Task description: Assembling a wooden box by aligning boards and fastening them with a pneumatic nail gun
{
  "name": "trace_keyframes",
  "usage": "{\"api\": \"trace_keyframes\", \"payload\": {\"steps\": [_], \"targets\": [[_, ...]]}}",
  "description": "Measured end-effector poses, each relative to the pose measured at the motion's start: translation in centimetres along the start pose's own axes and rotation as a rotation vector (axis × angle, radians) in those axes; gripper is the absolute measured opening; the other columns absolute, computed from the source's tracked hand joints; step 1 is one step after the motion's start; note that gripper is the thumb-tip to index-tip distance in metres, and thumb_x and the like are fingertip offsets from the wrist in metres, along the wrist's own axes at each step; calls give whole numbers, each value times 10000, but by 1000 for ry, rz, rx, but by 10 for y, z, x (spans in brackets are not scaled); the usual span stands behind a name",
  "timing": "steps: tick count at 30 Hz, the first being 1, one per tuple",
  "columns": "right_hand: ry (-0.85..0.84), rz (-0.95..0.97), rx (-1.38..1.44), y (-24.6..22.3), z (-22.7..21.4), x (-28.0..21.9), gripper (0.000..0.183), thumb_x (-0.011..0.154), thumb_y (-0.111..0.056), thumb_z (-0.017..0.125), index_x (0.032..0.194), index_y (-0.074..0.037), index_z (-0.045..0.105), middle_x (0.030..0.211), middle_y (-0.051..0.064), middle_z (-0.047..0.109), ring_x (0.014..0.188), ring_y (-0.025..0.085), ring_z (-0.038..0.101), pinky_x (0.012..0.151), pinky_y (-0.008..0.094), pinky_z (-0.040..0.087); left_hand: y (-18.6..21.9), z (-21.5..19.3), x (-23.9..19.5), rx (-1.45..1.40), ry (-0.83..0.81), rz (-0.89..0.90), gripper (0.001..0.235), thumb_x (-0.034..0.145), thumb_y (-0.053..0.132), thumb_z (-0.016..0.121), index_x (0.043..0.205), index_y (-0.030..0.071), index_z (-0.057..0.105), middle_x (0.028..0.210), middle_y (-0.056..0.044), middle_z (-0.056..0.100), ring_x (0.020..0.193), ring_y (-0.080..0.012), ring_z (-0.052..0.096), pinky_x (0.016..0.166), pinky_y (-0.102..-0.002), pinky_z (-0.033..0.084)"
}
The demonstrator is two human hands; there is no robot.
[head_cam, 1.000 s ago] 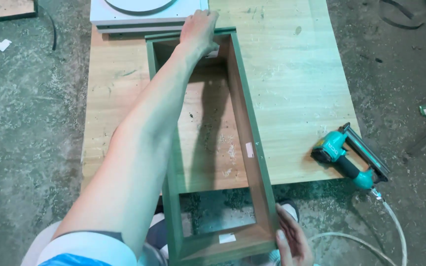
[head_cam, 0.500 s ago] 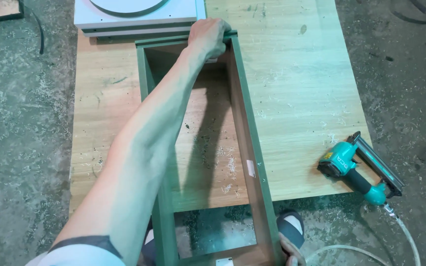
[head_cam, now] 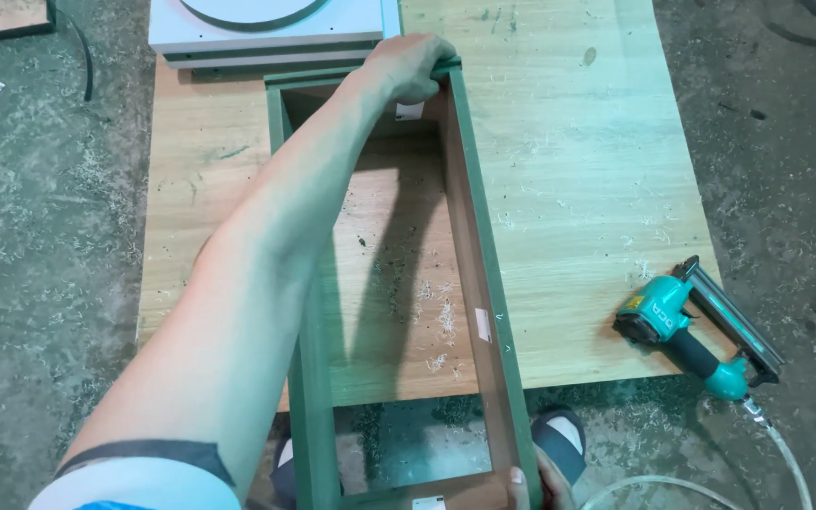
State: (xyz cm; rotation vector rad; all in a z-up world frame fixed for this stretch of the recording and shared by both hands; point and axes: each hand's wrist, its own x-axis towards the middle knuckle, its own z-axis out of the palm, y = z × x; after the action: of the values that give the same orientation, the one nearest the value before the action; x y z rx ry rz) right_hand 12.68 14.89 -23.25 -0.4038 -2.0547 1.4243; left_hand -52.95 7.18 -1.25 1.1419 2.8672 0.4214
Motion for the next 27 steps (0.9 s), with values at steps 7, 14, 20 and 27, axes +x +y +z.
{"api": "trace_keyframes", "payload": {"steps": [7,14,20,27], "targets": [[-27,314,91,-52,22,40,489,876,-61,614,1322,132,558,1320,295,675,1183,316,710,1046,394,545,3,8,-25,64,332,86,371,788,71,781,1147,109,698,913,-150,748,744,-358,738,684,-469,622],[242,817,25,-184,16,171,412,1075,-201,429,1242,61,701,1210,182,746,1036,263,688,954,373,543,104,-21,-215,-135,350,315,541,849,105,795,1318,14,541,1330,-192,585,1209,-358,609,1095,-567,474],[-90,646,-869,-13,-84,326,875,818,-292,825,1560,-186,374,1467,191,554,1350,408,519,1149,557,397,274,-40,-419,-317,-383,274,934,812,505,799,1534,81,384,1367,-233,580,1256,-443,571,1007,-569,485],[-698,421,-1352,85,-127,357,1062,668,-486,891,1489,-114,328,1321,329,600,1223,530,608,1008,650,468,310,41,-455,-134,-75,35,947,780,290,845,1576,150,353,1128,-112,657,943,-317,693,819,-458,570]]}}
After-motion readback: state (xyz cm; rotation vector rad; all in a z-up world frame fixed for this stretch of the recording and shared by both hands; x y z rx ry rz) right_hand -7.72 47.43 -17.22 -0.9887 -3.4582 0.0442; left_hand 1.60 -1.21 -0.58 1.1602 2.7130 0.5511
